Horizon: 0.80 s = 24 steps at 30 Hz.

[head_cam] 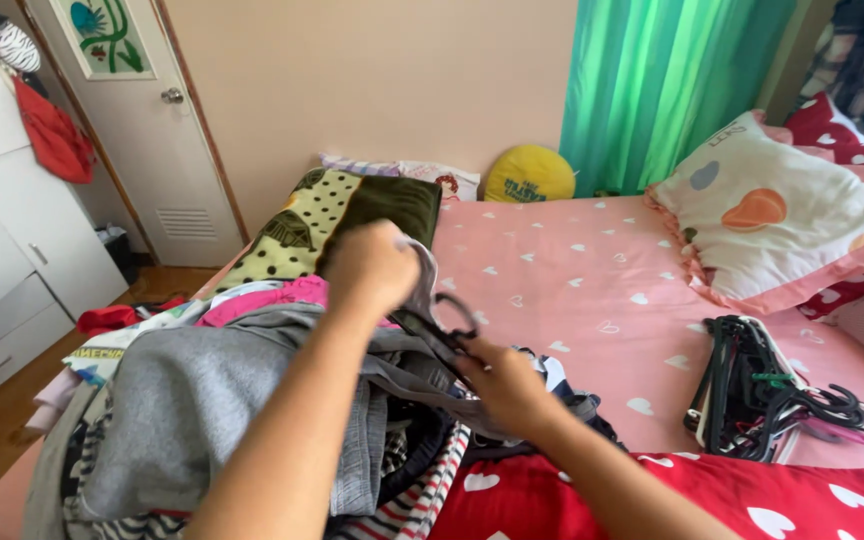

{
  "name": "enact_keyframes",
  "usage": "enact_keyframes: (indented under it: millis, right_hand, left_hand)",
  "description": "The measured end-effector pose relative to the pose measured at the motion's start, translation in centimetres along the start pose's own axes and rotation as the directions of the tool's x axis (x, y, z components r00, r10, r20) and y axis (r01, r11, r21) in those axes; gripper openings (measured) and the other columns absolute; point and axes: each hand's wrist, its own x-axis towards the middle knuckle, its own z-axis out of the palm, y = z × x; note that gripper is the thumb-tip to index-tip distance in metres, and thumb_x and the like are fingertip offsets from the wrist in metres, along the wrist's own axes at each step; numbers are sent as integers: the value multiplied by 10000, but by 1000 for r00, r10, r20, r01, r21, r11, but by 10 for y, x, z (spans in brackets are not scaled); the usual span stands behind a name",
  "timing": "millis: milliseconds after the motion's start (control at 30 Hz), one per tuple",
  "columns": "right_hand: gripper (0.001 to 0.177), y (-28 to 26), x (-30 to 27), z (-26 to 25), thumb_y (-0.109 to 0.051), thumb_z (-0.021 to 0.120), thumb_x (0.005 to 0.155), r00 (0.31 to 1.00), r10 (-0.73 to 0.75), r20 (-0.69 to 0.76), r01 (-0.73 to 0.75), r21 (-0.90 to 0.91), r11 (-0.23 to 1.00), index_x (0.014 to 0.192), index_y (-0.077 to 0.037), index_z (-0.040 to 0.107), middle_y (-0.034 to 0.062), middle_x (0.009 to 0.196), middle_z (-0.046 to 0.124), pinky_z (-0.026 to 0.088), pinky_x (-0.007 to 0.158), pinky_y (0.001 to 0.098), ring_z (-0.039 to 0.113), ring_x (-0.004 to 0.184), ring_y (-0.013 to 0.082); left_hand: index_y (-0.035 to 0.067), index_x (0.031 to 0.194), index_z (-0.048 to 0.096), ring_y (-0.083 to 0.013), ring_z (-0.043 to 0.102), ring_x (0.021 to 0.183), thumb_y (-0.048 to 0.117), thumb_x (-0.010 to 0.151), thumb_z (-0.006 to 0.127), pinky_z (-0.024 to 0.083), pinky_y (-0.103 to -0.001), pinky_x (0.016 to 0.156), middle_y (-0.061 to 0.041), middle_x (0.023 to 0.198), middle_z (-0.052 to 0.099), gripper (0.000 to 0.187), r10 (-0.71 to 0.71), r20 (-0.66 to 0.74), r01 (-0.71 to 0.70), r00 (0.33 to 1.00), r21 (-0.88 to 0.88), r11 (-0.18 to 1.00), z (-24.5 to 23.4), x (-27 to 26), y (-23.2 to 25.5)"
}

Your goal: The person removes clothes from hangers one by one and places the empty hangers on the bed. The task continues with various garments including shirts, pants, and patterned tops.

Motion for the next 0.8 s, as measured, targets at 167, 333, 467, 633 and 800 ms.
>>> enact_keyframes:
  millis: [167, 333, 467, 633, 800]
  right_hand:
    - [259, 23, -22, -80, -139, 662, 913, 979, -202, 2, 199, 169, 965, 1099, -7, 783, 74, 728, 779, 493, 488, 269, 623, 574, 153]
    - [145, -10, -27, -117, -110, 562, 1053, 941, -211, -263, 337, 702, 627, 1064, -50, 694, 77, 873, 645, 507, 929, 396, 616, 928, 234]
    - [180, -33, 3, -109, -106, 548, 1063, 944, -201, -260, 234, 961, -146, 1208, -94, 654, 59, 1019, 672, 401, 1241, 552, 648, 1180, 278]
    - [195, -20, 25, -102, -117, 495, 1082, 988, -96, -121, 47, 830, -556, 1134, -15, 653, 52, 971, 627, 414, 1191, 594, 631, 1073, 252]
    - [226, 59, 24, -64, -255, 455, 1097, 987, -157, 20, -88, 893, -442, 1133, -86, 600, 64, 963, 657, 517, 1049, 603, 684, 1080, 305]
  left_hand:
    - [119, 993, 800, -434, 688, 1101, 249, 862, 503, 553, -548, 929, -184, 1000, 763, 350, -101, -318, 164, 943, 178, 970, -59, 60, -108]
    - [134, 1218, 726, -412, 634, 1228, 215, 788, 575, 497, -491, 1038, -228, 1245, 693, 462, -170, 67, 161, 983, 123, 979, -47, 13, -115]
    - [126, 1579, 424, -445, 293, 1531, 273, 761, 763, 247, -518, 1288, -323, 1632, 295, 898, 89, 594, -145, 799, 46, 988, -23, -24, -56]
    - [40, 1457, 545, -405, 466, 1422, 433, 816, 671, 380, -525, 1188, -238, 1491, 546, 763, 285, 678, -301, 677, -98, 949, 46, -29, 18]
    - [122, 1339, 661, -315, 590, 1305, 452, 795, 715, 484, -456, 1085, -138, 1329, 665, 639, 260, 682, -397, 683, 49, 916, 189, 13, 42]
